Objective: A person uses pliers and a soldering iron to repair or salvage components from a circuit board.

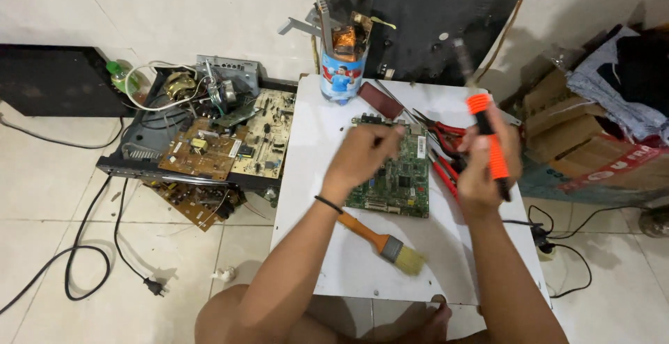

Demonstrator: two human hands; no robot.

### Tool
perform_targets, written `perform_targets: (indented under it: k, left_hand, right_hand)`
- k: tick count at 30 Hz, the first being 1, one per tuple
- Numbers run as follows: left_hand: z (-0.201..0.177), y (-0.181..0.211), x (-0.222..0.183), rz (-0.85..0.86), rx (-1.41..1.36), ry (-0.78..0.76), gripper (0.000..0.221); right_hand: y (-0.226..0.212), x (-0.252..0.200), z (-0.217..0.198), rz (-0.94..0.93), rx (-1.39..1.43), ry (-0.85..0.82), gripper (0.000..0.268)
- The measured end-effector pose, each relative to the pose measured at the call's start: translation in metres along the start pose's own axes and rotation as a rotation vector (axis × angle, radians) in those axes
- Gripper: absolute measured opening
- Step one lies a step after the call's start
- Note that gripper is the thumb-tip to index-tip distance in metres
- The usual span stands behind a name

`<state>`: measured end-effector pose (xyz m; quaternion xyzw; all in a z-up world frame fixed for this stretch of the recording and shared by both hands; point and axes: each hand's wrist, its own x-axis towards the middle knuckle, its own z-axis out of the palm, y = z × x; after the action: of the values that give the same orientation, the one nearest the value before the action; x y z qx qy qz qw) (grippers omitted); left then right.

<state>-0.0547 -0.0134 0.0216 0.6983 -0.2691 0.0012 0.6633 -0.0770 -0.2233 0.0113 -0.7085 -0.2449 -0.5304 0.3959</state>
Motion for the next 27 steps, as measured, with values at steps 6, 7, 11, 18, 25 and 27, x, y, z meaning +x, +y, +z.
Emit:
perform_targets:
  k: [6, 7, 11, 18, 25, 27]
  left_hand:
    - [-0.012, -0.067, 0.013, -0.135, 0.712, 0.424, 0.024]
    - [-0.012, -0.084, 0.015, -0.178, 0.864, 0.407, 0.034]
    - [-0.006, -0.112, 0.017, -0.193, 1.117, 0.413, 0.049]
    - [-0.01, -0.101, 0.019, -0.284, 1.015, 0.353, 0.038]
    - [-0.014, -0.064, 0.019, -0.308, 0.351, 0.393, 0.041]
    - [-0.012, -0.062, 0.021, -0.269, 0.262, 0.422, 0.04]
  right_hand:
    - [0.017, 0.006, -0.024, 0.745, 0.524, 0.251, 0.027]
    - [0.018, 0.008, -0.026, 0.811, 0.555, 0.279, 0.025]
    - [0.019, 0.013, -0.025, 0.986, 0.695, 0.328, 0.017]
    - [0.027, 0.005, -0.023, 1.07, 0.714, 0.236, 0.023]
    - [0.034, 0.006, -0.03, 1.132, 0.858, 0.393, 0.016]
    - [0.036, 0.007, -0.033, 1.116, 0.917, 0.432, 0.015]
